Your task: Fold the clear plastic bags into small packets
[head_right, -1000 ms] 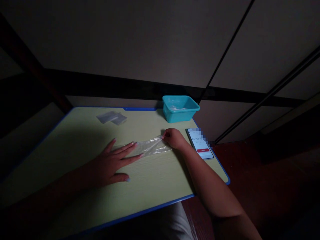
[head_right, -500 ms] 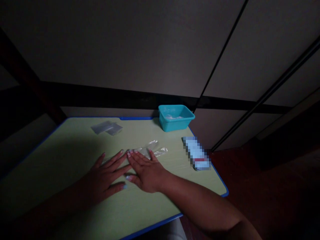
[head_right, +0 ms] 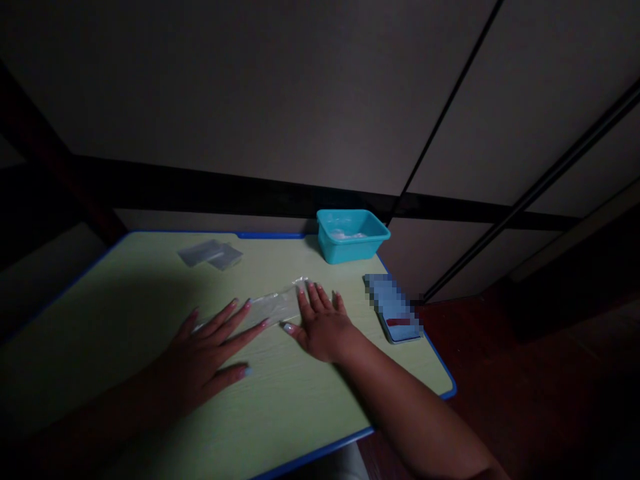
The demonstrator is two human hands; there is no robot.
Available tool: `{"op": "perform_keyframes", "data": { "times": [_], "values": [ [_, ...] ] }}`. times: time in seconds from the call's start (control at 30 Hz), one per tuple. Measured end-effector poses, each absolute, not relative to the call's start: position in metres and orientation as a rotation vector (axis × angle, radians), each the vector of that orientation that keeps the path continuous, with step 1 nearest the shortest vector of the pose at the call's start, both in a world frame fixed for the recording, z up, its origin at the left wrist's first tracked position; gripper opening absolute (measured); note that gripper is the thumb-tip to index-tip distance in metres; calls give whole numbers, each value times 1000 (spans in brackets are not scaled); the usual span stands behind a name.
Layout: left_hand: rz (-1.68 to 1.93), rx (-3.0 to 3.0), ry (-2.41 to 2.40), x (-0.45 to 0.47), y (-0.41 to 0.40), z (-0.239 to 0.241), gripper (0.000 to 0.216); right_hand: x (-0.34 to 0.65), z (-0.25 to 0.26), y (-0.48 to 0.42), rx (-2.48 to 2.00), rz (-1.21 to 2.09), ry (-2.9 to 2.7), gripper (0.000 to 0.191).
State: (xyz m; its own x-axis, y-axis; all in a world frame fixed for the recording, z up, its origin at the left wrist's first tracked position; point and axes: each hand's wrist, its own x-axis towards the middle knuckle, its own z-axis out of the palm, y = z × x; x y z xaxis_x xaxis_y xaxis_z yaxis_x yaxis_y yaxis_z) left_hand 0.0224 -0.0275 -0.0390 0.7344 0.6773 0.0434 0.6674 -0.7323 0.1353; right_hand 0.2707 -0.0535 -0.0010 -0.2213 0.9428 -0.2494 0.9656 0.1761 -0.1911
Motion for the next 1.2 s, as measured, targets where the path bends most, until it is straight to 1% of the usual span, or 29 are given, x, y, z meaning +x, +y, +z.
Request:
{"op": "perform_keyframes", "data": {
  "times": [0.3, 0.5, 0.57, 0.63, 0.7, 0.8, 0.87, 1.0, 1.1, 1.2],
  "values": [
    [89, 2811, 1127, 24, -29, -36, 59, 282, -1, -44, 2108, -415, 2150, 80],
    [132, 2807, 1122, 23, -27, -40, 58, 307, 10, -29, 2485, -237, 1954, 69],
    [116, 2792, 1132, 24, -27, -38, 58, 320, 12, -24, 2586, -288, 1889, 69],
    [87, 2778, 1142, 25, -27, -35, 58, 330, 14, -22, 2623, -399, 1863, 71],
    [68, 2776, 1145, 26, -27, -33, 58, 335, 15, -22, 2640, -440, 1865, 71],
    [75, 2782, 1148, 25, -26, -35, 57, 330, 17, -25, 2639, -281, 1939, 68],
    [102, 2787, 1145, 24, -26, -39, 57, 320, 15, -28, 2561, -210, 2072, 66],
    [147, 2817, 1129, 22, -26, -43, 57, 293, 6, -35, 2218, -238, 2463, 64],
    [130, 2829, 1121, 21, -26, -44, 57, 269, -1, -41, 1818, -346, 2724, 67],
    [119, 2839, 1117, 21, -27, -45, 55, 251, -6, -47, 1470, -490, 2850, 67]
  ]
}}
